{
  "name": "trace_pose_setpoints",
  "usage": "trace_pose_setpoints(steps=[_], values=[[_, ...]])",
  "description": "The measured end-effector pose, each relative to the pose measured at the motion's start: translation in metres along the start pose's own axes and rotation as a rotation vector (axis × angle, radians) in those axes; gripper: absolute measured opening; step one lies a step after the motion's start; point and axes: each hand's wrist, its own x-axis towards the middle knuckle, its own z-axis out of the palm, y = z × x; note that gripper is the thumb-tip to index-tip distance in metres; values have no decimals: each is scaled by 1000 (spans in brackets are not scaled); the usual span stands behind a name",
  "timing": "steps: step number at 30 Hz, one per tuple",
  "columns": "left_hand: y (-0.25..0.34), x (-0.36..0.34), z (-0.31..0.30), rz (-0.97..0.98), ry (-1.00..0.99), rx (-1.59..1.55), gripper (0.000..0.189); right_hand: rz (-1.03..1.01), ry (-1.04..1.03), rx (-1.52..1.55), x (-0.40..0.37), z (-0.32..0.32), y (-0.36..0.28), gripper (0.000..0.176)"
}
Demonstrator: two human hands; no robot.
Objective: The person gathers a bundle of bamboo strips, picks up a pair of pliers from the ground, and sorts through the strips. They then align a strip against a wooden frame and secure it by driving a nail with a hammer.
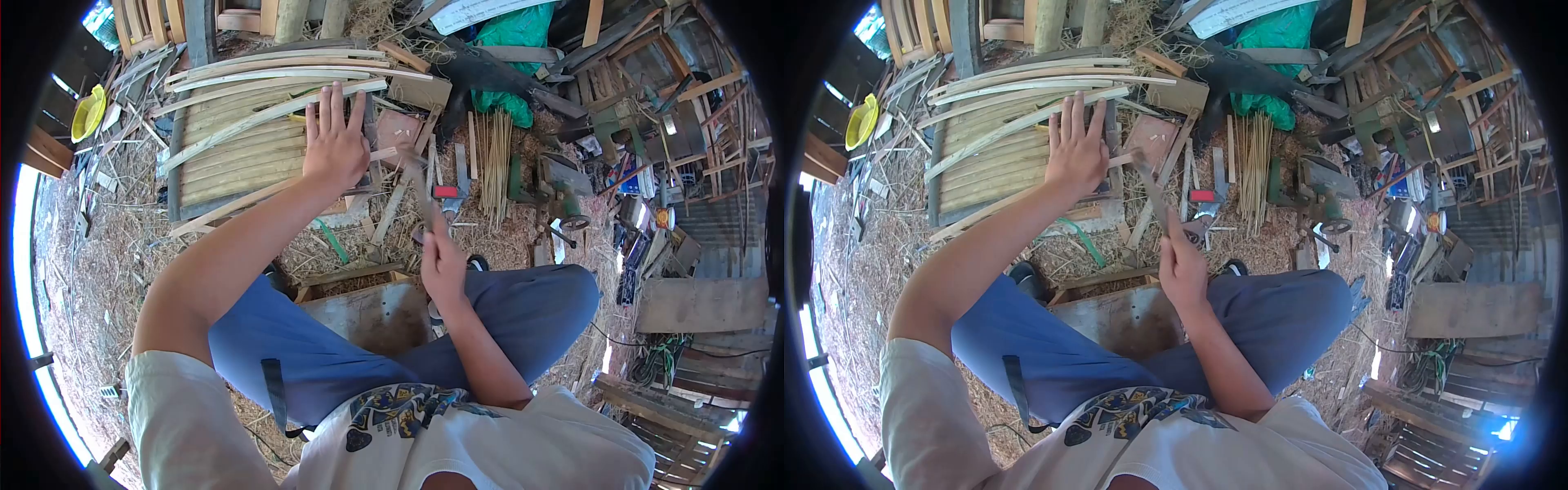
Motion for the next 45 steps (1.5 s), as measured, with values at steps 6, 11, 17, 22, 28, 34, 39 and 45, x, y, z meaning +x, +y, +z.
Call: trace_pose_setpoints(steps=[6, 11, 17, 22, 28, 34, 39, 45], values=[[-2, -2, -1, 9, -5, -6, 72, 262, -83, 202, -1, -3, -8, 51], [0, 0, 0, 5, 9, 5, 72, 333, -183, 108, -1, -4, -9, 52], [0, 0, 0, 7, -1, 22, 71, 189, -67, 57, -2, 3, -4, 51], [-1, 2, 0, 8, -11, 21, 71, 226, -13, 78, -1, -3, -7, 52], [0, 0, -2, 23, -7, 32, 71, 165, -91, 18, -6, -3, -9, 54], [-1, 0, 1, 16, 0, 15, 71, 173, -143, -56, -6, 3, 1, 55], [-3, -2, 0, 28, 3, -4, 70, 134, -71, -27, -6, 1, -3, 55], [0, 2, 1, 11, 6, 17, 70, 181, -150, -74, 3, -2, -10, 55]])
